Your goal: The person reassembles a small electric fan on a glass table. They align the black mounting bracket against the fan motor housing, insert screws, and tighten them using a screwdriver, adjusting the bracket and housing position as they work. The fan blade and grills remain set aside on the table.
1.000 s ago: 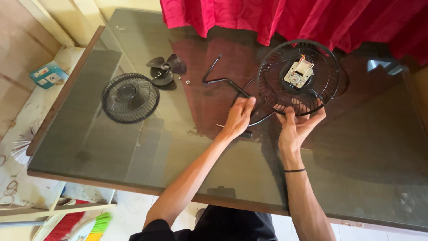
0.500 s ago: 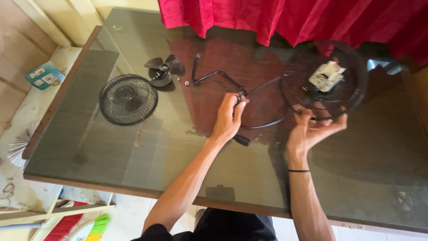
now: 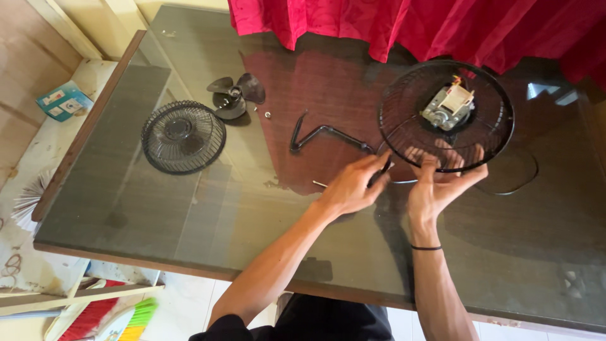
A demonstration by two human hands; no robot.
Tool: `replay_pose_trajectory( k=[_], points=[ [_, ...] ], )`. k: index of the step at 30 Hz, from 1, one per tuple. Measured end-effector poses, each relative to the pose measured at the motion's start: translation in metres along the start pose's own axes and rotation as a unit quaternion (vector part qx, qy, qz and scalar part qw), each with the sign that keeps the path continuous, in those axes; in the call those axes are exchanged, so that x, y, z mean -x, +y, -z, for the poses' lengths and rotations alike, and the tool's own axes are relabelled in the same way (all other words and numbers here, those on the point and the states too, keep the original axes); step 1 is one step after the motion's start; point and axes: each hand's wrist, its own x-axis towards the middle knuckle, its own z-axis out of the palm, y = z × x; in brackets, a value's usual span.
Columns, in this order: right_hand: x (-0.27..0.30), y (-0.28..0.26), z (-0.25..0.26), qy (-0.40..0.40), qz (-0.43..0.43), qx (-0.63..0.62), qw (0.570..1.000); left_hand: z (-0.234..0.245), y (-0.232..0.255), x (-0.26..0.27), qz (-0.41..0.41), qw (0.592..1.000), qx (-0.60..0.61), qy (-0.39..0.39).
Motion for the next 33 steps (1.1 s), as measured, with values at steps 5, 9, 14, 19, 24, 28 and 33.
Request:
replay_pose_trajectory(
  k=[5,9,14,19,24,28,33],
  points=[
    [0.002,-0.009,-0.009,-0.008,-0.047,-0.029,0.998,0.052,-0.004,0.004,-0.058,0.935,-0.065,0.344],
    [0.0,-0.007,-0.012,-0.026,-0.043,-0.039,0.998,0.092,-0.029,-0.005,-0.077,0.871,-0.184,0.449],
    [0.0,-0.001,-0.016,-0.04,-0.003,0.063,0.997,0.075,-0.053,-0.008,0.063,0.937,0.11,0.325],
    [-0.007,0.014,-0.02,-0.032,-0.038,0.134,0.99,0.046,-0.065,-0.002,0.081,0.955,-0.013,0.285],
    [-0.011,0.024,-0.015,-0.075,-0.027,0.124,0.989,0.058,-0.077,0.0,0.124,0.921,0.329,0.17],
    [-0.013,0.021,-0.013,-0.09,-0.019,0.135,0.987,0.064,-0.073,0.003,0.047,0.908,0.395,0.129],
    [-0.012,0.011,-0.019,-0.095,-0.089,0.114,0.985,0.062,-0.063,0.006,0.085,0.971,0.174,0.142]
  ],
)
